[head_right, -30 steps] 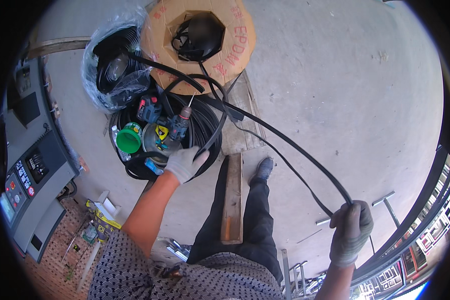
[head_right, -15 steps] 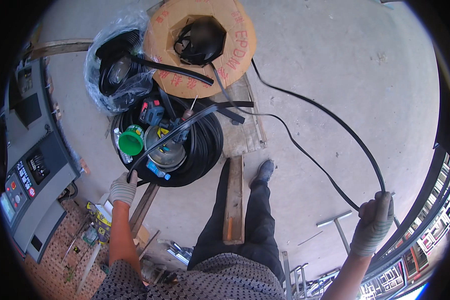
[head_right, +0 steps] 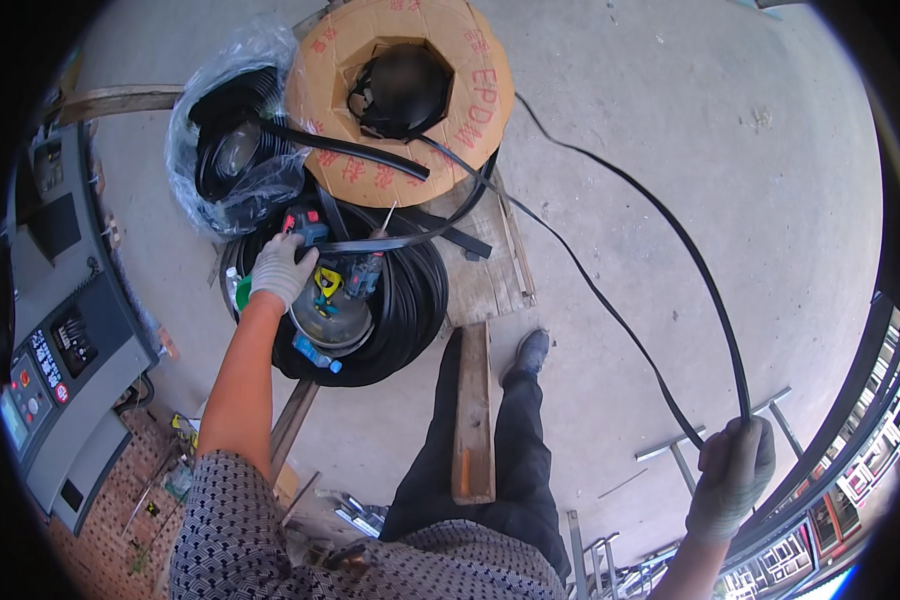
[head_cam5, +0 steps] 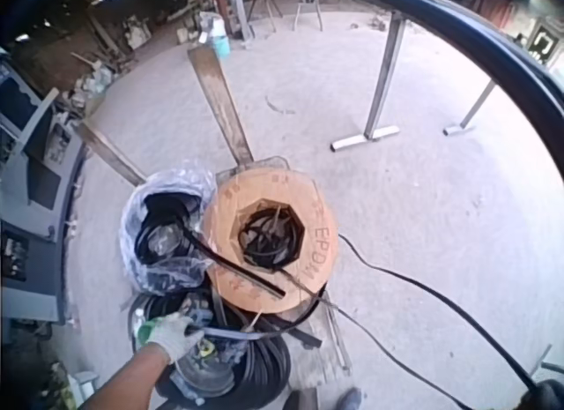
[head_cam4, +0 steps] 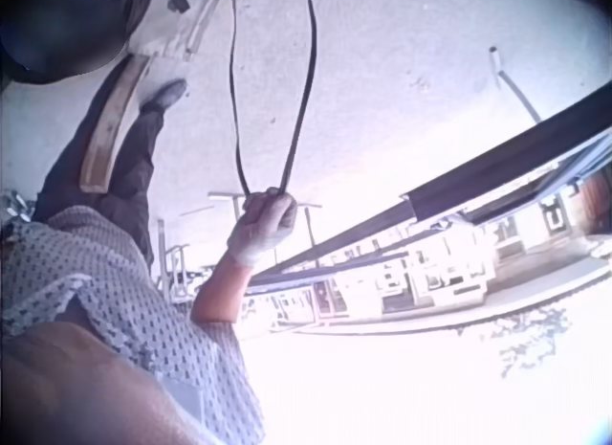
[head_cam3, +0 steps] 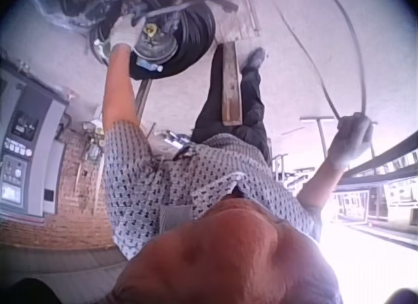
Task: The person installs a black rubber seal into the groove of a large metal window frame. They use shears to cut the seal to length and press it into place along the frame's edges.
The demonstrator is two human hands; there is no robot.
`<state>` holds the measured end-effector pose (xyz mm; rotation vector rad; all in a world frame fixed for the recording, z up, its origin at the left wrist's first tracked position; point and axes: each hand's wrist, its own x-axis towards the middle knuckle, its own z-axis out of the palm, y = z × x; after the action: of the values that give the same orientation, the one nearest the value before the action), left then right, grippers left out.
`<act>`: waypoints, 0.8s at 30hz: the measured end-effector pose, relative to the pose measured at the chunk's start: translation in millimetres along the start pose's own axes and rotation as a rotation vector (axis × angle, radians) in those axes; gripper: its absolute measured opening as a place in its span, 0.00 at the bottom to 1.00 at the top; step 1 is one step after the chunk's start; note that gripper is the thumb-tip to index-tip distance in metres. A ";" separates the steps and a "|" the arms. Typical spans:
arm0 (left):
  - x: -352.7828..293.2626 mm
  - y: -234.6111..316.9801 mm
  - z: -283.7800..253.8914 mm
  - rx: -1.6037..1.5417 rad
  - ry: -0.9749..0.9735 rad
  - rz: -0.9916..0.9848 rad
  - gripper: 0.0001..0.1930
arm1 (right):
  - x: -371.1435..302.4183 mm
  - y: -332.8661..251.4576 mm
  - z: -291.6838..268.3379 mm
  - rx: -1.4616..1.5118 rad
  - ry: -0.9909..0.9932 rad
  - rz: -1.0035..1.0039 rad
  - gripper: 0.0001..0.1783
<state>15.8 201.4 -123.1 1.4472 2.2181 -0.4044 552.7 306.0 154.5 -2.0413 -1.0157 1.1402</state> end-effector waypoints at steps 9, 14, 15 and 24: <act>108.2 97.7 -0.7 -0.239 0.244 0.223 0.17 | -15.4 15.7 4.1 -0.076 -0.042 0.079 0.22; 180.1 132.9 11.2 -0.327 0.354 0.118 0.19 | -20.1 32.2 7.6 -0.143 -0.037 0.138 0.23; 191.3 144.0 6.1 -0.333 0.304 0.063 0.21 | -20.9 38.4 8.0 -0.137 -0.025 0.159 0.23; 305.6 170.3 35.8 -0.357 0.145 -0.104 0.32 | -26.9 81.6 11.0 -0.213 0.013 0.407 0.20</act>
<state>74.7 491.5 -313.0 1.2064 2.3381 0.0672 561.0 240.9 97.9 -2.5032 -0.7596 1.2572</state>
